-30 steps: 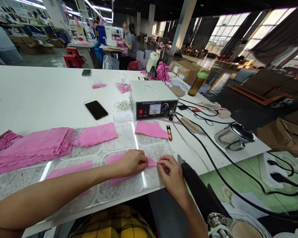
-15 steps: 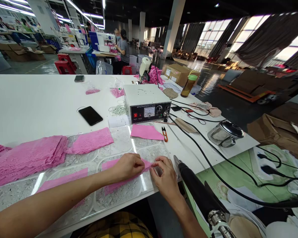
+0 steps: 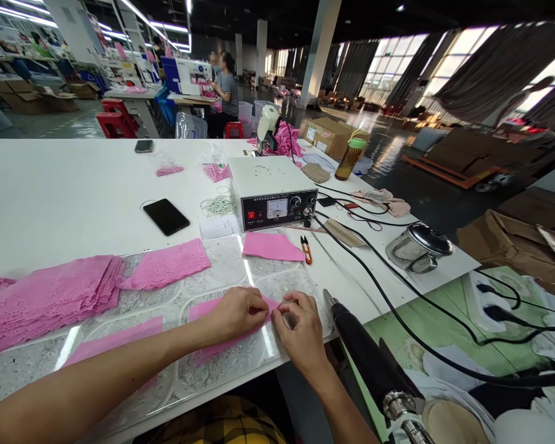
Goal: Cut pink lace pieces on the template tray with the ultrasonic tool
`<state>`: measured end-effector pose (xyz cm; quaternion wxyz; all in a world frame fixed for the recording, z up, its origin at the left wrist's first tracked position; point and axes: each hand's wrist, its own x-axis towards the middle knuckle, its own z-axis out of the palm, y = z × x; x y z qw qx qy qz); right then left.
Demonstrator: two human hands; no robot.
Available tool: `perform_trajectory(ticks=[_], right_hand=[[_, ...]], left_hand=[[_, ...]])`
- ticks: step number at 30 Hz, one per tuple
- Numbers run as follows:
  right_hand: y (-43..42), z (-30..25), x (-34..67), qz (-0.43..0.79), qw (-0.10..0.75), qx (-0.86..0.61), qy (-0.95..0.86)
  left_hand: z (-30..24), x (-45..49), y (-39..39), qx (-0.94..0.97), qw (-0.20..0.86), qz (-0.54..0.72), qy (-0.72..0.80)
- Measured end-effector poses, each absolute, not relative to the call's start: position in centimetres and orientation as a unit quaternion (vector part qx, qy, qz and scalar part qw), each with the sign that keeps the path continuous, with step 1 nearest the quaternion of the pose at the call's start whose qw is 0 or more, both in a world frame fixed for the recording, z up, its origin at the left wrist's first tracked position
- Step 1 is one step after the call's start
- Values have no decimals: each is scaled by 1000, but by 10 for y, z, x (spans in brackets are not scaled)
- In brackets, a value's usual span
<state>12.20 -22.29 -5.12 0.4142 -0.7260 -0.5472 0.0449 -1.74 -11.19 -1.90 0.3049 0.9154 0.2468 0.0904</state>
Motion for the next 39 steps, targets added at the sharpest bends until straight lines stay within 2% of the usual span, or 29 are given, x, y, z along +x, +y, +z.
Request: perform_trajectory(ticks=[24, 39], right_hand=[[-220, -56, 116, 60, 454, -737, -497], [-220, -63, 116, 39, 438, -731, -522]], left_hand=[[-16, -19, -111, 908, 314, 76, 266], [-14, -3, -103, 866, 395, 34, 304]])
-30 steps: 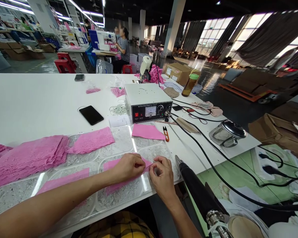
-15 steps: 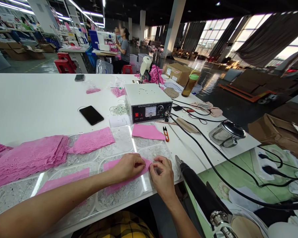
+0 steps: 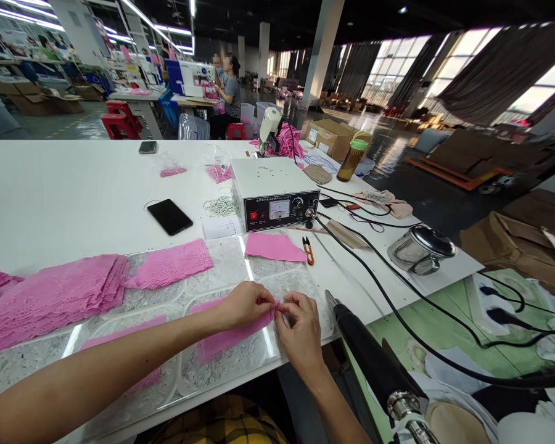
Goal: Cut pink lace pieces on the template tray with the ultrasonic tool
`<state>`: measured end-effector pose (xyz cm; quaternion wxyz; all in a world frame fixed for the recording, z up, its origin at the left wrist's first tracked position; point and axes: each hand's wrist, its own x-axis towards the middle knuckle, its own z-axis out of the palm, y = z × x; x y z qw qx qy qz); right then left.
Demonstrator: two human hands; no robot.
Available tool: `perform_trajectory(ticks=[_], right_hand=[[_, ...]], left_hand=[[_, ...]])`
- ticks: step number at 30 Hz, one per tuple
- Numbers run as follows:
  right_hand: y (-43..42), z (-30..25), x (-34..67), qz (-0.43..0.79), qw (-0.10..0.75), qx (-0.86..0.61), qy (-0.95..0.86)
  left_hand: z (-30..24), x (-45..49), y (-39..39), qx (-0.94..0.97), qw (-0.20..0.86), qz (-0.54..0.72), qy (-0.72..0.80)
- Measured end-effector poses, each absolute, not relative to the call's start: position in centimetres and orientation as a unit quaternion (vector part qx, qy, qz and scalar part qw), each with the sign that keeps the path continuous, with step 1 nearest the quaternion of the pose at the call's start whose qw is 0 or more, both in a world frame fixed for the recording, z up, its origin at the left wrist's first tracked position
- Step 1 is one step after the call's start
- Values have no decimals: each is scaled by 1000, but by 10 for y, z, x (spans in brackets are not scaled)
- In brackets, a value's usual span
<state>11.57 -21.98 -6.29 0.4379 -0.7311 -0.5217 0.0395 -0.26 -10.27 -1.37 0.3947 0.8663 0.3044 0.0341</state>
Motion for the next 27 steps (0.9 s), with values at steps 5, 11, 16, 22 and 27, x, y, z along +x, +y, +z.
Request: perform_trajectory(ticks=[5, 11, 16, 22, 27], right_hand=[[-219, -62, 115, 44, 432, -733, -523], [-220, -62, 115, 49, 431, -733, -524], [-220, -60, 113, 42, 433, -730, -527], [-217, -58, 111, 22, 435, -741, -512], [-216, -60, 113, 15, 441, -741, -507]], left_hand=[[-18, -3, -101, 855, 419, 36, 304], [-18, -4, -100, 844, 438, 42, 308], [-15, -6, -101, 830, 458, 44, 315], [-10, -7, -102, 810, 486, 60, 324], [-7, -11, -103, 781, 510, 92, 347]])
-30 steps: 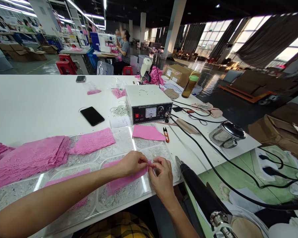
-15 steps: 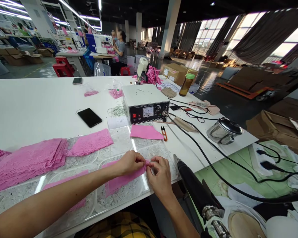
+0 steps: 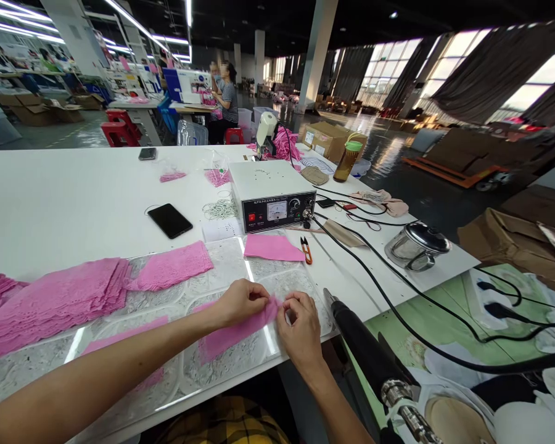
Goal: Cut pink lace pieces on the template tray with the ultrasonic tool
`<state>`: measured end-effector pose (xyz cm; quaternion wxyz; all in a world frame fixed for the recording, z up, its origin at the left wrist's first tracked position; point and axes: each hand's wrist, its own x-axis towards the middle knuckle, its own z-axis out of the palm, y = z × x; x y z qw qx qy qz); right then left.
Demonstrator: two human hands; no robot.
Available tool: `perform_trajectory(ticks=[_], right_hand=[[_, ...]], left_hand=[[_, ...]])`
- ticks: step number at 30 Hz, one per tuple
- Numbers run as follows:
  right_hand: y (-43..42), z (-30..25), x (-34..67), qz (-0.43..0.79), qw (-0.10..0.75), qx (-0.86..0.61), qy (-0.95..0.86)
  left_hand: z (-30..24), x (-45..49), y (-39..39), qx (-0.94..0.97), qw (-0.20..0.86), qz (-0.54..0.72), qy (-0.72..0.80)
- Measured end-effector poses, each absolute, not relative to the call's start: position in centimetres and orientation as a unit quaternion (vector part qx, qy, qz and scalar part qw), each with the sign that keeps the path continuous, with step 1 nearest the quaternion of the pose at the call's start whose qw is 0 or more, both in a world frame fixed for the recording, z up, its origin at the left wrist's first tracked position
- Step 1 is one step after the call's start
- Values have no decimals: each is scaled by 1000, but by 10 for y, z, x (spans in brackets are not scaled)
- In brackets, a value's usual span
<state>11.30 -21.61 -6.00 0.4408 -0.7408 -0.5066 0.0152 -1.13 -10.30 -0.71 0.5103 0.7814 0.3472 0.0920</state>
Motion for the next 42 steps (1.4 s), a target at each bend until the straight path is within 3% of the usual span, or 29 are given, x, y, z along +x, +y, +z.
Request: perform_trajectory(ticks=[9, 16, 27, 36, 42], right_hand=[[-233, -47, 113, -49, 455, -699, -549], [-218, -31, 72, -10, 379, -583, -719], [-193, -37, -13, 1, 299, -478, -826], [-180, -32, -7, 21, 306, -502, -809], [-160, -26, -4, 70, 232, -558, -794]], left_hand=[[9, -57, -109, 630, 628, 189, 415], [20, -136, -115, 469, 679, 316, 468], [19, -226, -159, 231, 698, 465, 494], [3, -267, -177, 273, 668, 447, 528], [-5, -279, -188, 500, 531, 388, 564]])
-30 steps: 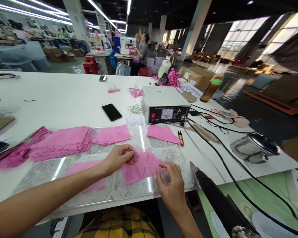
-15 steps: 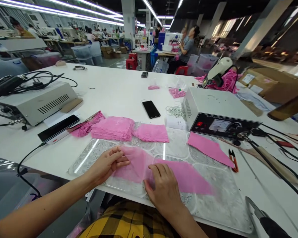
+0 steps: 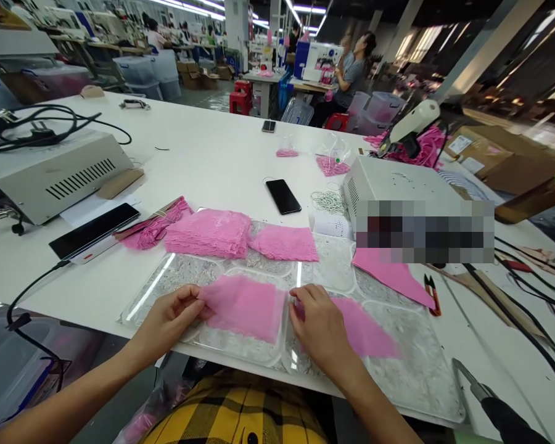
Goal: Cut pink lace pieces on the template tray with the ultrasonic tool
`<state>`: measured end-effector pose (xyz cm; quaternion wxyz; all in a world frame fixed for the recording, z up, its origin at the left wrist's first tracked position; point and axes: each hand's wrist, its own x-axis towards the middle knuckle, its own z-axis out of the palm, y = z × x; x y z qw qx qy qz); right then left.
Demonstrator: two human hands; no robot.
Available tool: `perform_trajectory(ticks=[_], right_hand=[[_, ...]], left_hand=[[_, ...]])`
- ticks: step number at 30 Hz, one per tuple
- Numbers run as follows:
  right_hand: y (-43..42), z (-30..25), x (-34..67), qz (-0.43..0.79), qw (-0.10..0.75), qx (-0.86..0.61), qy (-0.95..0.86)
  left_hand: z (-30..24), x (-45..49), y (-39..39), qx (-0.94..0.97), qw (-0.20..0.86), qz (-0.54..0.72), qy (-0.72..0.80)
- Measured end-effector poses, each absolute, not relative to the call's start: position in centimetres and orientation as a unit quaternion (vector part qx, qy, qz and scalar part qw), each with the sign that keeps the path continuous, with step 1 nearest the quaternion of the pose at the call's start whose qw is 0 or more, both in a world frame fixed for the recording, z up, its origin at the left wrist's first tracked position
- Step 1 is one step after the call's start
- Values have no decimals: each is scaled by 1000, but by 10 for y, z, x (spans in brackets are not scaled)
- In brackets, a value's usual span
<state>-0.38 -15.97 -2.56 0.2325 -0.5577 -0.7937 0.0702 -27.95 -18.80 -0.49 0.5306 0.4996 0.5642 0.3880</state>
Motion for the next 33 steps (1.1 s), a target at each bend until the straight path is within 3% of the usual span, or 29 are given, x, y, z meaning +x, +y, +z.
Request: perform_trajectory(ticks=[7, 16, 28, 33], right_hand=[[-152, -32, -16, 112, 190, -561, -798], [-147, -30, -21, 128, 183, -581, -783], [-138, -20, -31, 151, 186, -551, -799], [-142, -22, -30, 184, 218, -533, -797]], left_hand=[[-13, -288, -199, 676, 275, 353, 586], [-24, -294, -207, 736, 134, 315, 585], [-21, -313, -203, 753, 98, 292, 582], [6, -286, -167, 769, 246, 276, 521]])
